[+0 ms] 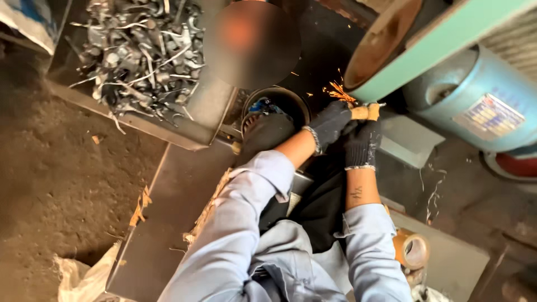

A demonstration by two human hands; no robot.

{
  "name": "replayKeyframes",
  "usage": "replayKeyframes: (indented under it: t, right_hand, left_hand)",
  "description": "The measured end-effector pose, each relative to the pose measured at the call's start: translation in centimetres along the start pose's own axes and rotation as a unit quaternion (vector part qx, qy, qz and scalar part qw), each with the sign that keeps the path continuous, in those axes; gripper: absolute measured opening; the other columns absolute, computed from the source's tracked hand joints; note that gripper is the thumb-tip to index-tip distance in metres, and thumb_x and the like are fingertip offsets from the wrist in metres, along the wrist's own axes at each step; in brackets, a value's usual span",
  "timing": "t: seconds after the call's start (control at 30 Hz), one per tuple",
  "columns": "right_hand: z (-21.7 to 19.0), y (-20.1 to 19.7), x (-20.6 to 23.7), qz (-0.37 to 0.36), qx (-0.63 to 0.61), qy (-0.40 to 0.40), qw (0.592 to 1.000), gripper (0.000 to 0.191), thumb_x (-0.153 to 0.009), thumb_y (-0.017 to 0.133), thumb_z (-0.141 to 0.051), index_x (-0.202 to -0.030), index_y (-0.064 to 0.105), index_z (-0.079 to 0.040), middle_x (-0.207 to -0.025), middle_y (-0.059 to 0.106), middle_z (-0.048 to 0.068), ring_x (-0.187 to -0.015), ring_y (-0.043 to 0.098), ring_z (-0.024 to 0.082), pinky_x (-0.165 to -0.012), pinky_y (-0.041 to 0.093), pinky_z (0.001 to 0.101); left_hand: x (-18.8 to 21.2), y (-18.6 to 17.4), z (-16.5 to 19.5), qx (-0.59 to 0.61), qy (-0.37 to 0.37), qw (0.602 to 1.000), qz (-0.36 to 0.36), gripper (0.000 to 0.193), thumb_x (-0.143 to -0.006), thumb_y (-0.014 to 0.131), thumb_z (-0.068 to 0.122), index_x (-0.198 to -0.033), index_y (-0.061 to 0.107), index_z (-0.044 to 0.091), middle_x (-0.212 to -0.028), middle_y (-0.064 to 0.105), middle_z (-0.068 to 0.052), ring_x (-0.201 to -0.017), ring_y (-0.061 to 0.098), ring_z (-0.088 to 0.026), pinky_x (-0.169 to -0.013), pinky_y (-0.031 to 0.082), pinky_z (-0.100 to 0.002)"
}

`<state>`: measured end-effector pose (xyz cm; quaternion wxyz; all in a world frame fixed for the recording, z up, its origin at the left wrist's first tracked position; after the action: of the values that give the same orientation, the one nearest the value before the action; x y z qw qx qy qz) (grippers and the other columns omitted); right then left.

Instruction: The person sits at a bench grinder and grinds metal workpieces by hand, holding each piece against the spinning wheel with sparks flying, then places finished pieces into a tray of similar parts. The person repeats the grinding cycle on piece after piece while a phone plays video beside the work area.

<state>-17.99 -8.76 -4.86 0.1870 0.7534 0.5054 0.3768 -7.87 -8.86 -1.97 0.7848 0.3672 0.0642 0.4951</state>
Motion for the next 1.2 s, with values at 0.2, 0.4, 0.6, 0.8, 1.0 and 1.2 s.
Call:
replayKeyframes:
  t: [0.2, 0.4, 0.6, 0.8, 1.0, 1.2]
  right_hand:
    - [-2.9, 3.8, 4.7, 0.003, 0.259, -0.136, 0.956, 0.030, -0.098, 0.063, -0.023, -0.117, 0.065, 0.000, -0.105, 0.069, 0.015, -0.093, 0.069, 0.028, -0.083, 0.059, 0.0405]
    - [-4.6, 11.8, 15.5, -0.166, 0.717, -0.381, 0.560, 0.024, -0.105, 0.065, -0.004, -0.128, 0.062, -0.001, -0.119, 0.068, 0.018, -0.108, 0.067, 0.033, -0.092, 0.055, 0.0396]
    - [1.3, 12.2, 15.4, -0.210, 0.668, -0.103, 0.706, 0.025, -0.098, 0.070, -0.017, -0.121, 0.069, -0.005, -0.109, 0.074, 0.016, -0.104, 0.070, 0.030, -0.093, 0.053, 0.0362]
    - [5.0, 12.9, 17.2, -0.323, 0.714, -0.063, 0.619, 0.036, -0.094, 0.073, -0.022, -0.122, 0.068, 0.000, -0.112, 0.073, 0.015, -0.113, 0.063, 0.028, -0.097, 0.048, 0.0367]
    - [5.6, 13.1, 17.8, -0.248, 0.346, 0.023, 0.904, 0.044, -0.098, 0.065, -0.017, -0.136, 0.055, 0.001, -0.129, 0.064, 0.005, -0.123, 0.058, 0.016, -0.107, 0.044, 0.0315]
    - [1.5, 5.7, 15.9, -0.049, 0.213, -0.008, 0.976, 0.036, -0.101, 0.064, -0.019, -0.132, 0.063, -0.001, -0.120, 0.066, 0.005, -0.109, 0.060, 0.015, -0.097, 0.048, 0.0305]
  left_hand:
    - [1.9, 0.1, 6.9, -0.443, 0.162, 0.880, 0.051, 0.040, -0.085, 0.080, 0.041, -0.099, 0.071, 0.005, -0.085, 0.069, -0.013, -0.077, 0.064, -0.029, -0.065, 0.049, -0.044]
    - [17.0, -11.9, 20.2, -0.694, 0.332, 0.614, 0.176, 0.025, -0.087, 0.068, 0.019, -0.109, 0.071, 0.008, -0.095, 0.072, -0.015, -0.085, 0.070, -0.034, -0.076, 0.054, -0.048]
    - [21.2, -24.3, 21.9, -0.907, 0.123, 0.360, 0.182, 0.021, -0.083, 0.064, 0.018, -0.102, 0.069, 0.012, -0.094, 0.071, -0.012, -0.088, 0.069, -0.030, -0.075, 0.053, -0.043]
    - [22.0, -23.1, 22.3, -0.914, 0.125, 0.327, 0.205, 0.017, -0.080, 0.061, 0.017, -0.095, 0.068, 0.016, -0.092, 0.069, -0.009, -0.091, 0.067, -0.026, -0.073, 0.052, -0.039]
    - [22.8, -10.2, 16.0, -0.159, 0.358, 0.894, 0.217, 0.011, -0.102, 0.071, 0.008, -0.112, 0.070, 0.003, -0.104, 0.069, -0.004, -0.099, 0.065, -0.009, -0.091, 0.054, -0.026]
    - [19.6, -1.8, 7.1, -0.315, 0.210, 0.911, 0.166, 0.059, -0.083, 0.081, 0.021, -0.134, 0.060, -0.001, -0.110, 0.064, -0.014, -0.093, 0.063, -0.020, -0.081, 0.054, -0.033]
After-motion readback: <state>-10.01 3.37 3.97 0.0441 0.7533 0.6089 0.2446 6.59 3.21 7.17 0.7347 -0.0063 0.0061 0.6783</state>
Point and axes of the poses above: each hand's wrist, its own x-axis away from the middle knuckle, its own y-axis out of the palm, z = x × y, the point moved 8 cm from there along -x, towards the middle knuckle
